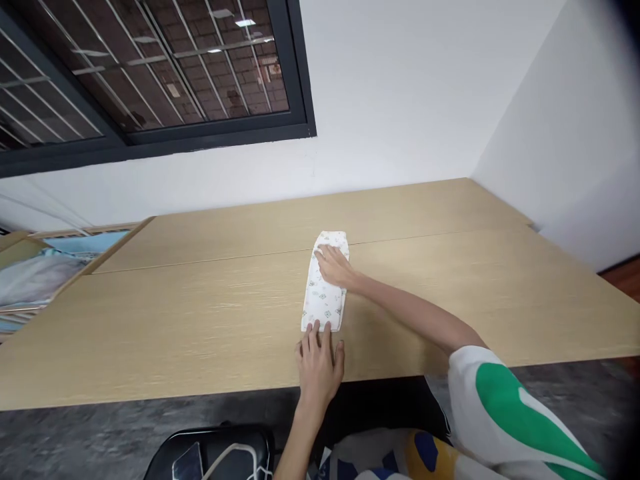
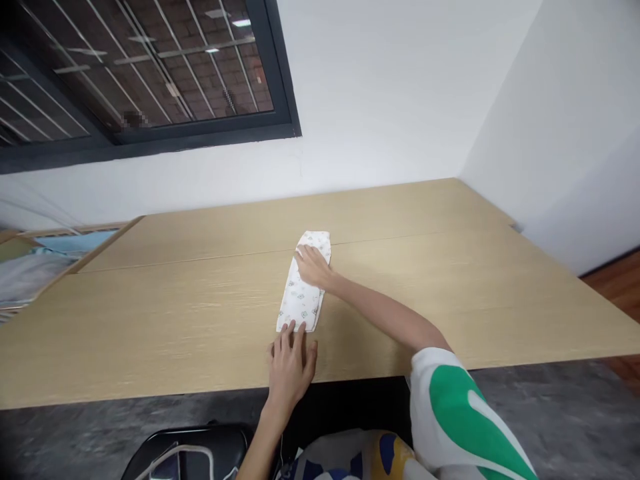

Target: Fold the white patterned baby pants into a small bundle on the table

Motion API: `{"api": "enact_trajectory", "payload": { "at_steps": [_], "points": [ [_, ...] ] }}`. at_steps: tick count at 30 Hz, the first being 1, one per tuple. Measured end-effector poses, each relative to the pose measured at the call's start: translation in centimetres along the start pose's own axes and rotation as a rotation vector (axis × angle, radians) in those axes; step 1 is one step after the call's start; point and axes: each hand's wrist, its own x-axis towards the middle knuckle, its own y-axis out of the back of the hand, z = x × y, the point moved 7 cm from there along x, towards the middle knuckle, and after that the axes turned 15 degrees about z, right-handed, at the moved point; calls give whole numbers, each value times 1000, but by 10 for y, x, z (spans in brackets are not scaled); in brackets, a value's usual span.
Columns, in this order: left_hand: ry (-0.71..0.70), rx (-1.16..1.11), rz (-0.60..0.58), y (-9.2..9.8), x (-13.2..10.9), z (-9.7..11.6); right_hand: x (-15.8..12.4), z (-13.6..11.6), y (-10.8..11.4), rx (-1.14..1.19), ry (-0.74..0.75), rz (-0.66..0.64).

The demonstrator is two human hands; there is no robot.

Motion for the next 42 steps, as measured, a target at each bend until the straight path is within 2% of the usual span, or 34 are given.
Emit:
{"api": "enact_trajectory", "payload": {
  "at_steps": [6,8,10,13,17,22,23,26,27,28,29,31,33,35,39,42],
  "points": [
    [-59,-135,-22,19,-26,12,-131,-68,75,322,134,-227],
    [-93,-207,-28,26,-37,16,-170,-82,97,361,171,-240],
    [-137,-277,-21,32,-44,19,-202,-91,109,347,193,-253],
    [-210,-373,16,44,-47,21,-237,-99,115,288,208,-212],
    [-271,-523,60,69,-42,28,-258,-112,125,233,212,-103],
    [-302,-660,200,105,-35,42,-251,-128,161,253,205,-113],
    [-262,-650,278,111,-34,41,-245,-128,169,258,187,-107],
    [-40,-586,621,122,-38,27,-213,-113,184,301,68,-38],
    [22,-569,691,121,-41,24,-200,-104,185,321,14,-10],
    [59,-558,704,116,-43,25,-185,-93,183,343,-38,14],
    [71,-547,653,108,-42,28,-170,-82,179,360,-79,36],
    [63,-496,448,83,-36,41,-138,-60,164,372,-128,65],
    [62,-406,238,57,-30,52,-110,-37,142,341,-149,83],
    [73,-295,110,36,-25,59,-89,-13,115,284,-187,64],
    [71,-126,-3,10,-22,64,-73,20,65,181,-250,-82],
    [41,-85,-32,4,-26,65,-75,22,55,49,-237,-87]
  ]
}}
